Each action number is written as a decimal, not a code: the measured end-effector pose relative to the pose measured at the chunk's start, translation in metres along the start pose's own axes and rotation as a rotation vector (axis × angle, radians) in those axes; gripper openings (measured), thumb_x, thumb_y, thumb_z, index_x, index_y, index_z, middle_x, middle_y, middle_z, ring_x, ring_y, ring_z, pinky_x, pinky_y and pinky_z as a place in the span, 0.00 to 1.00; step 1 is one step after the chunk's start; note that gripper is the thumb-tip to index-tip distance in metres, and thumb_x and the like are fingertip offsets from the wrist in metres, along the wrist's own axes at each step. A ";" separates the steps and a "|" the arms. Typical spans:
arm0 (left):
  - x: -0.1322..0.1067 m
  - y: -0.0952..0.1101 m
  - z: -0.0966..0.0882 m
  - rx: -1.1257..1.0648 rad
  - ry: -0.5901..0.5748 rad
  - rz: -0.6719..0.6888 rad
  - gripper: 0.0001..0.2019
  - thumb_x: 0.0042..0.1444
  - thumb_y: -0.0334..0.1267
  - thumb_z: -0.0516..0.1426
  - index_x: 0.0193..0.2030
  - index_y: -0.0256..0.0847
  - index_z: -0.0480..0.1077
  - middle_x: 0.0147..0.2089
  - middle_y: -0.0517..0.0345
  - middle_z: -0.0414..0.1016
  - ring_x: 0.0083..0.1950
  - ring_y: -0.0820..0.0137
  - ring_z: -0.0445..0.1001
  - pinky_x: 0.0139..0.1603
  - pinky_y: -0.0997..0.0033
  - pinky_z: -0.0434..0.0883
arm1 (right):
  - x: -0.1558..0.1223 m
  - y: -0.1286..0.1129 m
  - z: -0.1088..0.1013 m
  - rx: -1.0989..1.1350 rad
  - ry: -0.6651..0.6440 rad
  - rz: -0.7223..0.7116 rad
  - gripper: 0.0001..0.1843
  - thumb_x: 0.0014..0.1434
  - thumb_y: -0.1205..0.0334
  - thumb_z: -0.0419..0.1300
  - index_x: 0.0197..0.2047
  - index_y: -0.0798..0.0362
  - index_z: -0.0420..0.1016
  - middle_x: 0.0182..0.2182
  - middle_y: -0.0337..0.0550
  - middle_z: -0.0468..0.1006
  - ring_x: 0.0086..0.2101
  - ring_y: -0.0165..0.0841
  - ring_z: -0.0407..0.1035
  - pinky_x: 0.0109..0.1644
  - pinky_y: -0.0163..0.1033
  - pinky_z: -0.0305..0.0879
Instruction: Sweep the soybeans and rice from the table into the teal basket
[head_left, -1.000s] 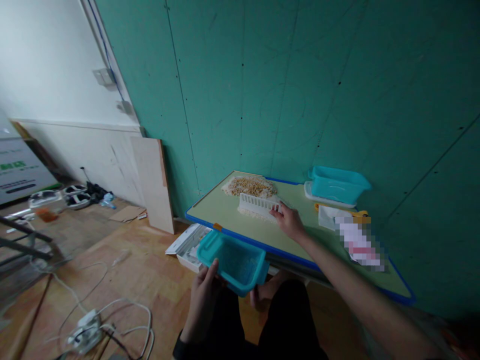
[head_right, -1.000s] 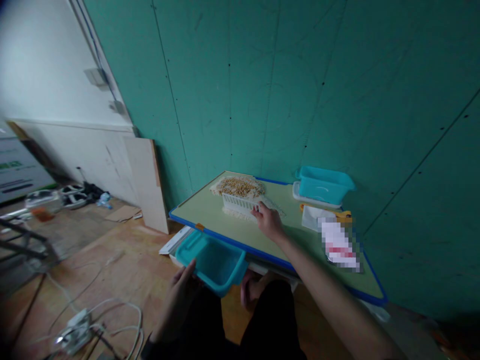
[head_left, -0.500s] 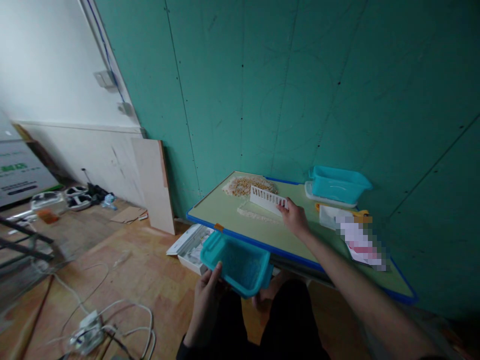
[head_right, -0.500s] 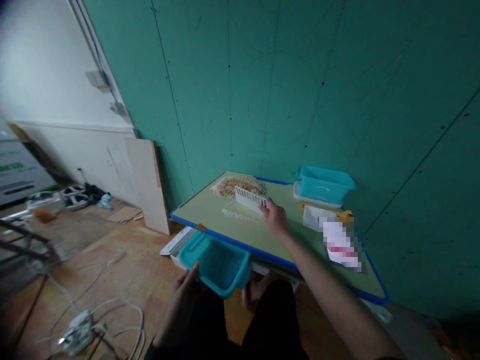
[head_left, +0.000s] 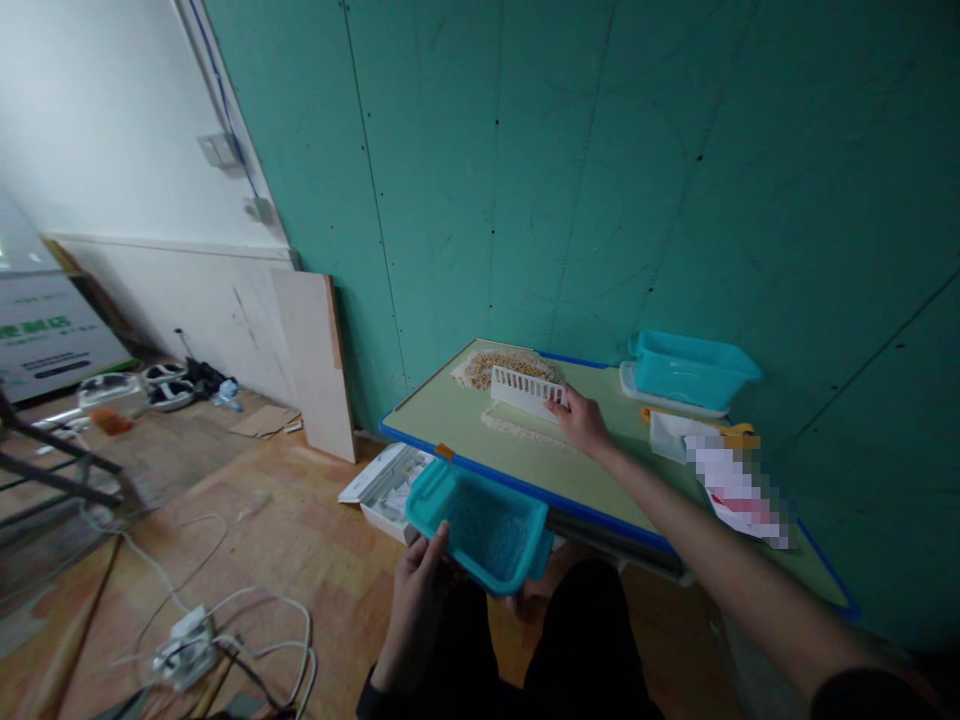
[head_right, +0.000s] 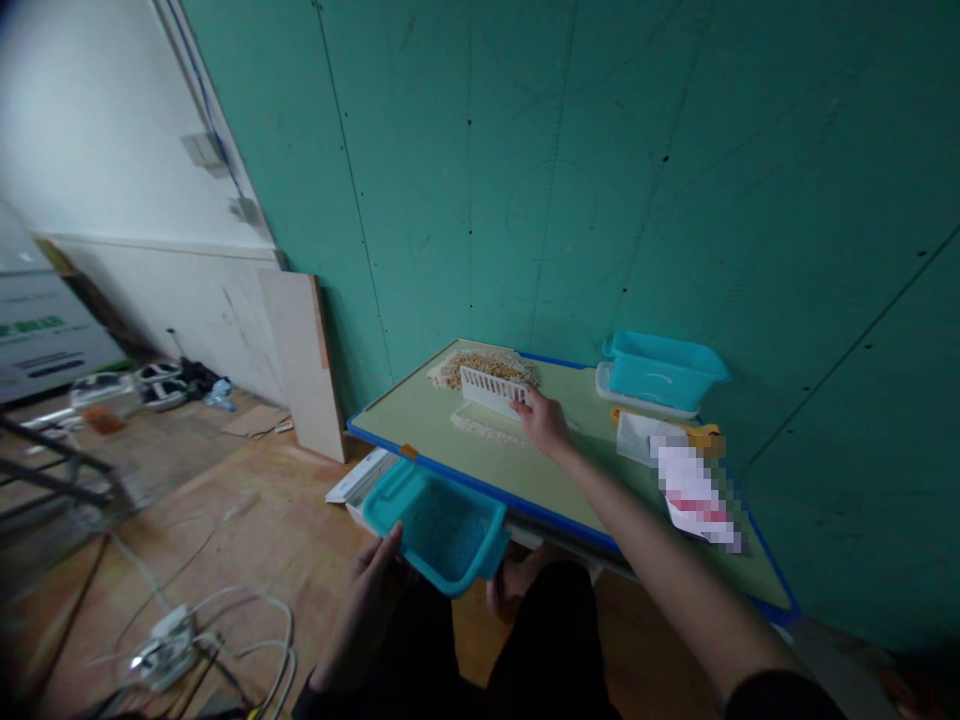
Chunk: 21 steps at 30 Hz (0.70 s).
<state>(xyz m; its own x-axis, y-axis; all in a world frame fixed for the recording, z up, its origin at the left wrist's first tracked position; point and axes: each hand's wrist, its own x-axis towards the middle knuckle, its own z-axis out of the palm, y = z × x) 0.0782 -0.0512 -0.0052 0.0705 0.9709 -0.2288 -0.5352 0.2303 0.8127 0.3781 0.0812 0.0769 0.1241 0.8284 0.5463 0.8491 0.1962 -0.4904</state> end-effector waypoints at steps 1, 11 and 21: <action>0.000 0.000 0.000 -0.001 0.000 0.003 0.21 0.45 0.52 0.72 0.20 0.39 0.71 0.19 0.61 0.69 0.22 0.72 0.68 0.27 0.72 0.67 | 0.001 -0.001 0.001 0.015 -0.003 -0.010 0.10 0.62 0.57 0.58 0.43 0.52 0.77 0.35 0.50 0.84 0.34 0.41 0.78 0.35 0.37 0.65; 0.000 -0.002 -0.001 -0.008 0.000 0.036 0.24 0.44 0.53 0.73 0.19 0.38 0.69 0.18 0.62 0.68 0.21 0.74 0.65 0.23 0.74 0.63 | 0.017 0.008 0.012 0.103 0.040 -0.059 0.08 0.60 0.57 0.62 0.38 0.52 0.77 0.29 0.45 0.82 0.27 0.36 0.73 0.31 0.36 0.62; 0.002 -0.004 -0.005 -0.004 0.001 0.027 0.21 0.47 0.51 0.72 0.20 0.39 0.70 0.19 0.63 0.69 0.22 0.73 0.67 0.26 0.73 0.65 | 0.015 0.006 0.026 0.165 0.049 -0.065 0.08 0.58 0.57 0.63 0.37 0.51 0.76 0.25 0.42 0.80 0.25 0.35 0.72 0.29 0.35 0.61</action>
<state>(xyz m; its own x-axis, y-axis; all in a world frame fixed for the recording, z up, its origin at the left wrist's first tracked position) 0.0766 -0.0504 -0.0116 0.0552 0.9767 -0.2072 -0.5401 0.2037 0.8166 0.3723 0.1080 0.0644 0.1004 0.7853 0.6109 0.7610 0.3349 -0.5556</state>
